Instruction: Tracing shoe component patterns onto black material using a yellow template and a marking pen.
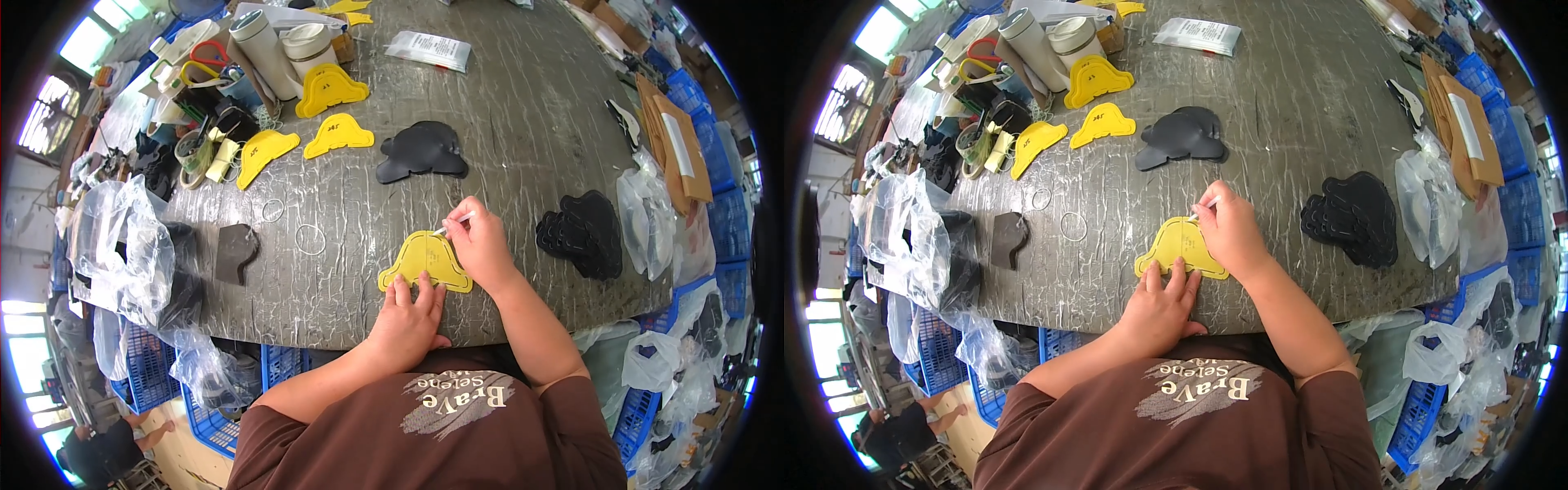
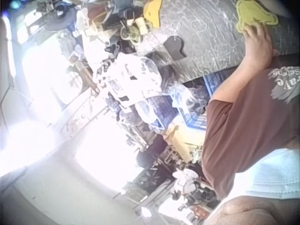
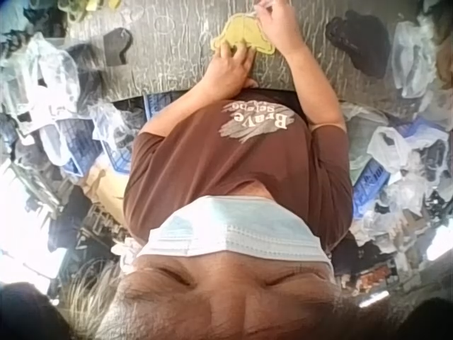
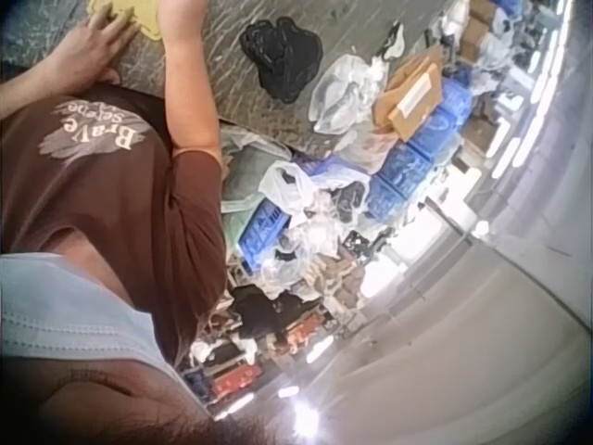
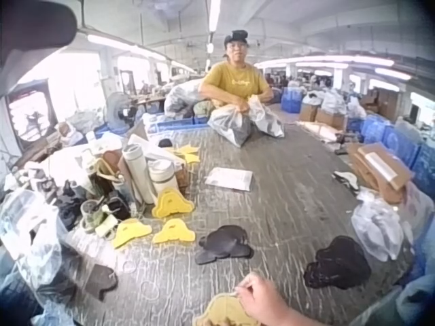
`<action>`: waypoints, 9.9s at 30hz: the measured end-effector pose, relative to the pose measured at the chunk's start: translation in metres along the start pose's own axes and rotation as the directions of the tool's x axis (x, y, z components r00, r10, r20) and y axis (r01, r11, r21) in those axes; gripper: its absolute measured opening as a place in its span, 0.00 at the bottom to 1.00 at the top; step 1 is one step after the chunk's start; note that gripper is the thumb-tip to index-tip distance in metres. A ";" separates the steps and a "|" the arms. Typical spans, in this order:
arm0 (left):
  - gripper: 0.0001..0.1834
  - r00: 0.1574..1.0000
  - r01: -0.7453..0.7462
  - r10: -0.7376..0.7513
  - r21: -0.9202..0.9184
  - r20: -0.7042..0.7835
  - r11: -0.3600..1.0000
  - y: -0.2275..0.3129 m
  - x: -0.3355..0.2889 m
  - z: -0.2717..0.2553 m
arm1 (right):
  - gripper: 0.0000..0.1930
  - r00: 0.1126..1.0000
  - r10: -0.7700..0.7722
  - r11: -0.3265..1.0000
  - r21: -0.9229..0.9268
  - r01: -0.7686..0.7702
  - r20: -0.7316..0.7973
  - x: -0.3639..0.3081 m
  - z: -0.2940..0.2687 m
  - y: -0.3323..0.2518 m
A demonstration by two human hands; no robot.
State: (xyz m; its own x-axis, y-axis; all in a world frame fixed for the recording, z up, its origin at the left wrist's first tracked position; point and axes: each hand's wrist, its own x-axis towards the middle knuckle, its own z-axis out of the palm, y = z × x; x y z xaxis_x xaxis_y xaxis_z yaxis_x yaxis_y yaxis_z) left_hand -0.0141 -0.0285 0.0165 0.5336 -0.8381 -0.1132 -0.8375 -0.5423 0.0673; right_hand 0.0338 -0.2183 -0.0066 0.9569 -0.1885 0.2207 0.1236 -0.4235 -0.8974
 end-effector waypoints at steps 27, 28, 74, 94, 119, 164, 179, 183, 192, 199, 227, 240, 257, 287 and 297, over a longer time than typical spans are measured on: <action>0.47 1.000 0.001 -0.001 0.013 0.018 1.000 0.000 0.001 -0.004 | 0.06 0.997 -0.028 0.999 -0.017 0.027 -0.066 -0.054 -0.022 -0.004; 0.47 1.000 0.002 -0.002 0.027 0.017 1.000 0.001 0.000 -0.005 | 0.06 0.997 -0.037 0.999 -0.013 0.036 -0.066 -0.057 -0.023 -0.006; 0.09 0.993 -0.113 0.122 -0.357 0.003 0.927 -0.093 0.069 -0.016 | 0.08 0.999 -0.052 0.952 -0.302 0.047 -0.010 -0.085 -0.033 -0.035; 0.14 0.925 0.164 0.095 -0.610 0.369 0.775 -0.105 0.099 -0.033 | 0.08 0.949 -0.296 0.954 -0.016 0.299 0.109 -0.047 0.039 -0.044; 0.14 0.916 0.164 0.102 -0.595 0.388 0.787 -0.105 0.099 -0.032 | 0.06 0.981 -0.142 0.988 -0.039 0.148 0.132 -0.057 0.024 -0.041; 0.10 0.919 0.154 0.106 -0.591 0.381 0.792 -0.107 0.099 -0.026 | 0.08 0.983 -0.175 0.944 -0.273 0.186 0.062 -0.057 -0.001 -0.038; 0.10 0.931 0.132 0.111 -0.603 0.349 0.787 -0.107 0.098 -0.025 | 0.06 0.999 0.014 0.994 -0.105 -0.017 -0.035 -0.071 -0.017 -0.032; 0.10 0.936 0.121 0.111 -0.602 0.335 0.789 -0.107 0.097 -0.024 | 0.06 0.998 -0.018 0.994 -0.110 0.012 -0.053 -0.075 -0.022 -0.031; 0.09 0.928 0.154 0.095 -0.602 0.360 0.784 -0.106 0.097 -0.028 | 0.06 0.997 -0.002 0.990 -0.143 -0.009 -0.079 -0.083 -0.035 -0.028; 0.15 0.908 0.167 0.080 -0.531 0.411 0.831 -0.102 0.095 -0.034 | 0.07 0.993 -0.094 0.965 -0.253 0.073 -0.072 -0.085 -0.031 -0.028; 0.10 0.986 -0.137 0.164 -0.629 -0.015 0.765 -0.028 -0.009 -0.023 | 0.14 0.944 0.173 0.855 -0.518 -0.002 0.282 0.010 -0.002 -0.009; 0.07 0.989 0.077 -0.142 -0.969 0.044 0.236 -0.072 -0.028 -0.005 | 0.13 0.972 0.099 0.980 -0.151 -0.133 -0.211 -0.009 -0.128 -0.049; 0.24 0.973 -0.162 -0.229 -0.644 0.021 -0.748 -0.150 -0.023 0.068 | 0.23 0.989 -0.150 0.791 -0.599 0.125 0.008 0.082 -0.021 0.006; 0.18 0.979 -0.134 -0.200 -0.607 0.043 -0.784 -0.159 -0.022 0.055 | 0.09 0.781 -0.425 0.594 -0.509 0.623 0.458 -0.077 -0.017 -0.013; 0.20 0.771 0.317 -0.633 -0.902 0.066 0.292 -0.087 0.021 0.015 | 0.32 0.976 -0.197 0.810 -0.546 0.215 0.092 -0.106 -0.020 -0.010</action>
State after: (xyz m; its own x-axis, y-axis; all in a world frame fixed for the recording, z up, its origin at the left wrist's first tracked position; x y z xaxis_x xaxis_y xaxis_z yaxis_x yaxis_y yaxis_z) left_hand 0.0687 0.0021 -0.0063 0.9339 -0.2994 -0.1954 0.0308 -0.4769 0.8784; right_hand -0.0738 -0.2119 -0.0135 0.9339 -0.0192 0.3570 0.1621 -0.8673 -0.4707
